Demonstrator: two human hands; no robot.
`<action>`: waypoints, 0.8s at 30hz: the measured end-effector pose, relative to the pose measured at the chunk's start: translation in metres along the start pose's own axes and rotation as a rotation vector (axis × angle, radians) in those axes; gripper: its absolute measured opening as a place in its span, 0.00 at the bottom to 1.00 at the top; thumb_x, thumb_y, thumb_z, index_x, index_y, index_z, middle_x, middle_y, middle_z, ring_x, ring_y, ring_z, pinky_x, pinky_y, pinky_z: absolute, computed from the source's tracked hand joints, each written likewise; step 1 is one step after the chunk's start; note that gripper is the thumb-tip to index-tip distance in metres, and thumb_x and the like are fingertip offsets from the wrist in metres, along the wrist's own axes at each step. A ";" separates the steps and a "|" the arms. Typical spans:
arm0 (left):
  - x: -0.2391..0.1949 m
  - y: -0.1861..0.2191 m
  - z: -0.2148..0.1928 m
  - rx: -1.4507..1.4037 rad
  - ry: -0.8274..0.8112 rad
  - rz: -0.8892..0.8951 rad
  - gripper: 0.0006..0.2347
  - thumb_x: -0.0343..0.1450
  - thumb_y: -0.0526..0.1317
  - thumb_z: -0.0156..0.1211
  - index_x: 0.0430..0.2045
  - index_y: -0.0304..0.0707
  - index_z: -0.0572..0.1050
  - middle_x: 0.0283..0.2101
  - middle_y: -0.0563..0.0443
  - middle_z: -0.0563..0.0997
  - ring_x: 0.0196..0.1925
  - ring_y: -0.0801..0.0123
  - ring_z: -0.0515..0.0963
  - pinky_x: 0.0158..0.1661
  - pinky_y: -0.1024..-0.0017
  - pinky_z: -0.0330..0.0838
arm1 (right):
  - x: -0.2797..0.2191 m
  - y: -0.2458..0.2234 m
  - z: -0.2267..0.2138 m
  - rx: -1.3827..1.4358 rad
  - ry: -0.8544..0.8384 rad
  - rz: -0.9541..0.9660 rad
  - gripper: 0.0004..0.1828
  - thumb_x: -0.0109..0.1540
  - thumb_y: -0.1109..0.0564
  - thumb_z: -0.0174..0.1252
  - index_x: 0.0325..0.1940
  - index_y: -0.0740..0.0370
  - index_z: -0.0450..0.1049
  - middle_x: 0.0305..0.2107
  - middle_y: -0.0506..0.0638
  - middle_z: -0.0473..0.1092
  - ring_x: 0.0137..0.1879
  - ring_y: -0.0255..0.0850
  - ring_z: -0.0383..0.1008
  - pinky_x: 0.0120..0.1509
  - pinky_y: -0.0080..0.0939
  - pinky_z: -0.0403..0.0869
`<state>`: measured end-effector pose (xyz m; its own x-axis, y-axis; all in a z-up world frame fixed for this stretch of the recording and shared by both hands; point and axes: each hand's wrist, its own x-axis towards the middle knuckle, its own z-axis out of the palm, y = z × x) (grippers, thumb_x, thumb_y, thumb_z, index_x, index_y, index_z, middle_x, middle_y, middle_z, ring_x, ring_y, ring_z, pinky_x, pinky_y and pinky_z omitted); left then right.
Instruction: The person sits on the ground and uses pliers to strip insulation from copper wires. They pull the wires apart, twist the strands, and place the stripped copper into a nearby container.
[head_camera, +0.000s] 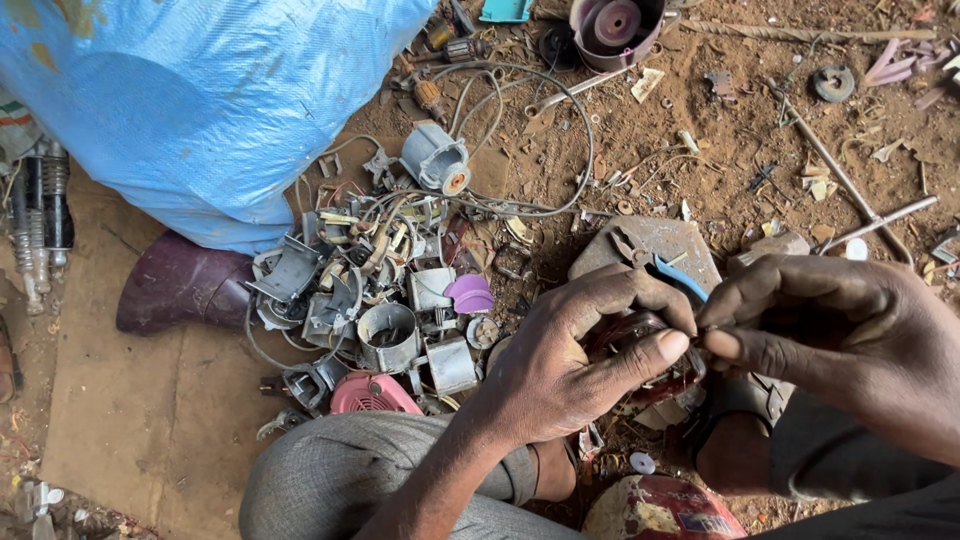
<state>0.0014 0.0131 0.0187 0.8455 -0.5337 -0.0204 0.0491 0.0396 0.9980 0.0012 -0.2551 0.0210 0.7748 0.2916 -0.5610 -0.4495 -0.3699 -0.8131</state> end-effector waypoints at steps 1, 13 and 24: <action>0.000 0.001 0.000 0.013 0.003 0.006 0.07 0.79 0.42 0.61 0.45 0.39 0.78 0.40 0.57 0.80 0.43 0.78 0.82 0.50 0.73 0.80 | -0.001 -0.003 0.002 -0.025 0.012 0.003 0.12 0.59 0.62 0.67 0.47 0.65 0.82 0.36 0.55 0.78 0.43 0.42 0.83 0.49 0.46 0.85; 0.004 -0.001 0.004 0.127 -0.018 0.083 0.08 0.76 0.40 0.65 0.46 0.41 0.77 0.42 0.56 0.83 0.43 0.75 0.85 0.53 0.72 0.83 | -0.008 -0.052 0.021 -0.803 0.079 -0.108 0.15 0.60 0.42 0.59 0.45 0.51 0.77 0.31 0.44 0.75 0.35 0.36 0.79 0.40 0.41 0.80; 0.002 -0.013 0.009 1.142 -0.077 0.526 0.03 0.77 0.35 0.67 0.39 0.38 0.80 0.36 0.51 0.80 0.27 0.76 0.79 0.24 0.81 0.74 | 0.027 0.022 0.005 0.169 -0.195 0.491 0.17 0.67 0.50 0.50 0.56 0.59 0.72 0.30 0.57 0.71 0.29 0.44 0.67 0.31 0.45 0.69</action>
<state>-0.0019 0.0041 0.0065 0.5879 -0.7246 0.3597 -0.8030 -0.4690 0.3677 0.0098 -0.2511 -0.0127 0.3662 0.2847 -0.8859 -0.8149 -0.3615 -0.4530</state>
